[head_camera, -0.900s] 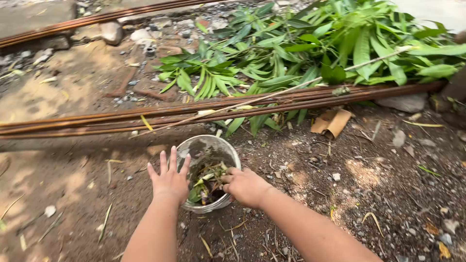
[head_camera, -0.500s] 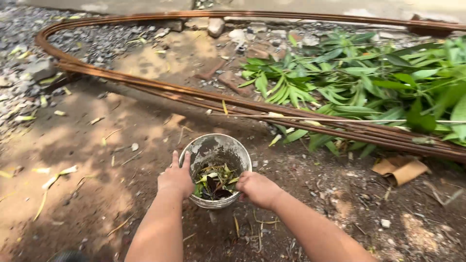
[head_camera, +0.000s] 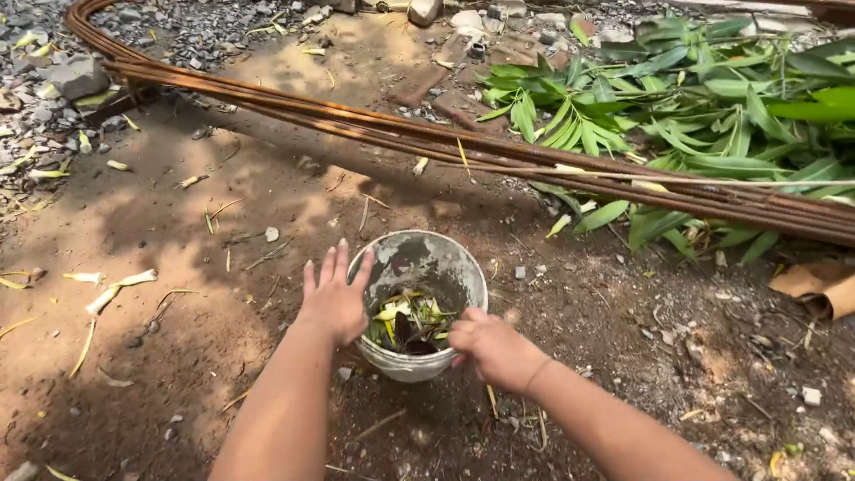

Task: Clean the garden by picking up small debris and leaves and placing them in a bucket.

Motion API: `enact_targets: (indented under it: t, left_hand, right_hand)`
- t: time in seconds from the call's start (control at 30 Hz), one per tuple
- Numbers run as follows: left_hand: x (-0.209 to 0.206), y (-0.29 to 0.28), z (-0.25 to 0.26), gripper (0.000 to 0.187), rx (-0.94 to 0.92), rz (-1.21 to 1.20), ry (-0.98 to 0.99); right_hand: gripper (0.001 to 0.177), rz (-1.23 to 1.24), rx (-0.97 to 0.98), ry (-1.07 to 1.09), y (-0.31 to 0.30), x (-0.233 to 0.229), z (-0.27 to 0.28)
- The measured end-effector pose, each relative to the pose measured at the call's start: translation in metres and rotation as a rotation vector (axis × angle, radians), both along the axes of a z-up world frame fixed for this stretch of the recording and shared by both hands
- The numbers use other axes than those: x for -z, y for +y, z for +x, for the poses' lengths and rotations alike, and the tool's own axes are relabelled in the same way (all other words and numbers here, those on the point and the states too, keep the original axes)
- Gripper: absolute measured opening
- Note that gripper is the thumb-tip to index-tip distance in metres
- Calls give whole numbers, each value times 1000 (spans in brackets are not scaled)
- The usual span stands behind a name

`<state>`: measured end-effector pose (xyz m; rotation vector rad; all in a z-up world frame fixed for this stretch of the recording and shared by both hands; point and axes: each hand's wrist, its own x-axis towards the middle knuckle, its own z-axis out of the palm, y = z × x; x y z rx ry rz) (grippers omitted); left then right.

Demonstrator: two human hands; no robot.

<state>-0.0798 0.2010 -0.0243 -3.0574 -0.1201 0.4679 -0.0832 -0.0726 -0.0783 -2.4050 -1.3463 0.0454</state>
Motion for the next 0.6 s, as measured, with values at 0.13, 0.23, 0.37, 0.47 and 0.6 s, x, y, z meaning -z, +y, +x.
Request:
enact_targets:
  t: [0.13, 0.23, 0.37, 0.47, 0.6]
  left_hand:
    - [1, -10, -9, 93, 33, 129, -62]
    - [-5, -23, -28, 75, 31, 148, -264]
    - [8, -32, -56, 62, 299, 70, -397]
    - [2, -52, -79, 61, 356, -35, -289]
    - [32, -66, -87, 62, 584, -125, -421]
  right_hand:
    - [14, -80, 33, -44, -5, 0, -4]
    - [31, -2, -33, -199, -9, -13, -9]
    - [55, -141, 137, -226, 1, -26, -24]
    - [68, -157, 303, -326, 1, -11, -36]
    - [78, -42, 573, -294, -10, 18, -57]
